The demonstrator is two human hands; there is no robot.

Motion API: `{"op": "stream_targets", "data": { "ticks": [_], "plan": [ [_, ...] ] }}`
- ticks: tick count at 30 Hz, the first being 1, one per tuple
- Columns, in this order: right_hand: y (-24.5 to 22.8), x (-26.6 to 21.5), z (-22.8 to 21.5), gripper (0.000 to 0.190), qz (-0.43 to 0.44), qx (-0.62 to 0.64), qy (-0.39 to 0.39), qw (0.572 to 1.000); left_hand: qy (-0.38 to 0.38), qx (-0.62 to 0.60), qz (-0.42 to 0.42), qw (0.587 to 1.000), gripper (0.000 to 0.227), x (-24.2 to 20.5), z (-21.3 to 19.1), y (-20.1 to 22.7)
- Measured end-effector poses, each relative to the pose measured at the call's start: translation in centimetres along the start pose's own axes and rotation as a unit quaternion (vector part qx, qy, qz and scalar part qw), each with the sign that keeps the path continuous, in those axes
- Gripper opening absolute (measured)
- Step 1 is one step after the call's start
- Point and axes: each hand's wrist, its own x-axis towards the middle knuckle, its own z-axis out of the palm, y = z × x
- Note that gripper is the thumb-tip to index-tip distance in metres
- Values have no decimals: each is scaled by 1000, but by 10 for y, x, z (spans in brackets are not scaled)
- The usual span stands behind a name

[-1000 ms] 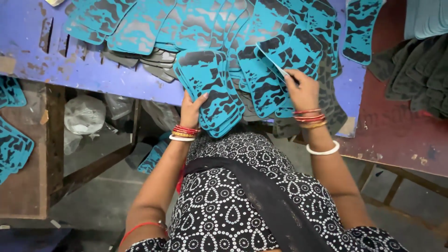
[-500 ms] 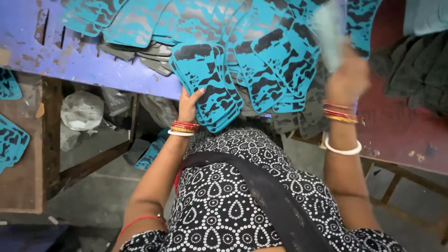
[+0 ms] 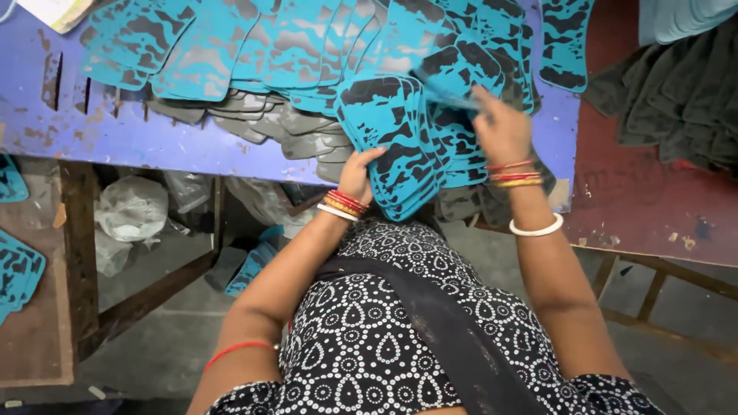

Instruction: The person sorts through stacks of blue and grey patterned fabric pieces on a table, picking them up, separating them, and placing them into piles. They also handle a dark grey cloth and a white rectangular object during the process.

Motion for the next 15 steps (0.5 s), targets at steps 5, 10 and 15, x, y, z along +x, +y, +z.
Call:
{"op": "stream_targets", "data": {
  "ticks": [5,10,15],
  "plan": [
    [-27,-2,-41,22,18,9,108,994,5,1,2,1000,42,-19,22,11],
    [-131,-47,-7,30,-188,-118,-55,974,-1,-23,51,998,44,-30,13,0],
    [-124,-43,19,37,16,167,-151,974,117,147,144,972,50,-51,-3,26]
  ]
}}
